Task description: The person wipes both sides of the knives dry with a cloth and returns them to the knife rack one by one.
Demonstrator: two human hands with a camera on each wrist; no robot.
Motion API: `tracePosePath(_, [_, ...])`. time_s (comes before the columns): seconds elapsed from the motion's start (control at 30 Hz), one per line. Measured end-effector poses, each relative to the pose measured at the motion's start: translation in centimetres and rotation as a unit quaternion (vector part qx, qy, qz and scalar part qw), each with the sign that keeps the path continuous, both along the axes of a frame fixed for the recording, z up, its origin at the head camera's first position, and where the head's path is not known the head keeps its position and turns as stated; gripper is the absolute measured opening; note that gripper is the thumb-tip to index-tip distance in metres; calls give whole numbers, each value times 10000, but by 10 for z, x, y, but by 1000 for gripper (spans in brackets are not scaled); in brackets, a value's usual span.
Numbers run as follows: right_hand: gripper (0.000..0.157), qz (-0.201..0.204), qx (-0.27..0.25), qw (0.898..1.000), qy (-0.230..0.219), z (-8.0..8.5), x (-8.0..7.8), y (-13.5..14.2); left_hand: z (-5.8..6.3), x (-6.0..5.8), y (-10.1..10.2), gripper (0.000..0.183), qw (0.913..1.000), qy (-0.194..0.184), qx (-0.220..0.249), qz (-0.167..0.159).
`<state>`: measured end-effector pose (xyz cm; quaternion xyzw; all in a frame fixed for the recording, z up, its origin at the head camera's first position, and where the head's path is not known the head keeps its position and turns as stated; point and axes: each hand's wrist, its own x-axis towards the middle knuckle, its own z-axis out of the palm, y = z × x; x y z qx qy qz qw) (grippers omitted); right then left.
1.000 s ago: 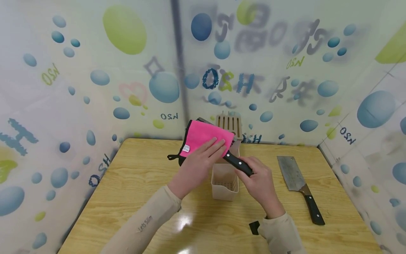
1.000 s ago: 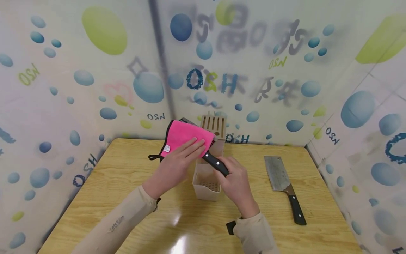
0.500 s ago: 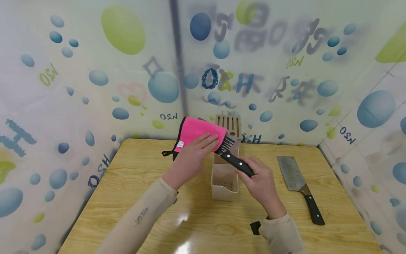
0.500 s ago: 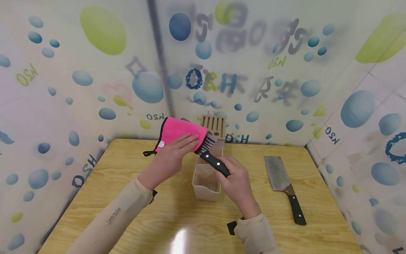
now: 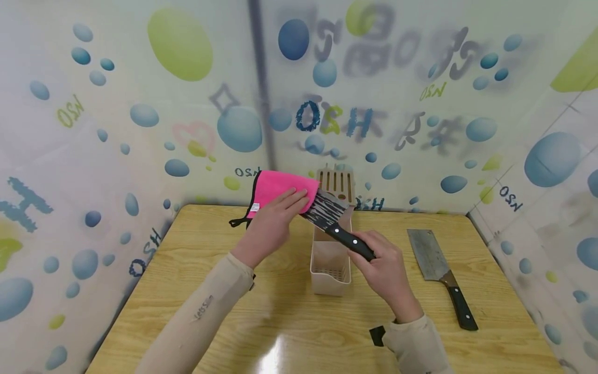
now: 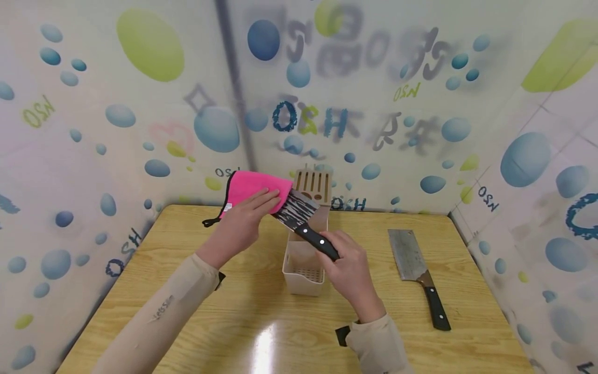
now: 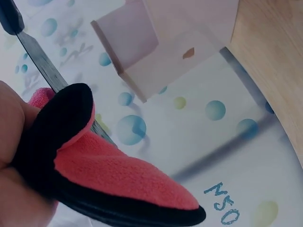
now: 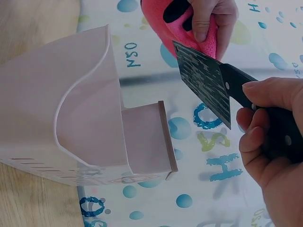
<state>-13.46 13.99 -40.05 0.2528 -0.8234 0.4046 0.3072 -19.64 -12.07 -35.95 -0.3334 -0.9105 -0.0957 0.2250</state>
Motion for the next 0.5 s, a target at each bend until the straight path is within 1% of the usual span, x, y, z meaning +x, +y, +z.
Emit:
tracePosePath(0.2, [31, -27, -105, 9999, -24, 1, 0, 1, -2, 0, 0, 62, 9999, 28, 89, -49])
tracePosePath(0.37, [30, -55, -181, 9998, -96, 2, 1, 0, -4, 4, 4, 62, 9995, 122, 194, -197])
tracePosePath(0.5, [31, -74, -209, 9996, -194, 3, 1, 0, -6, 9, 9, 61, 9990, 240, 116, -350])
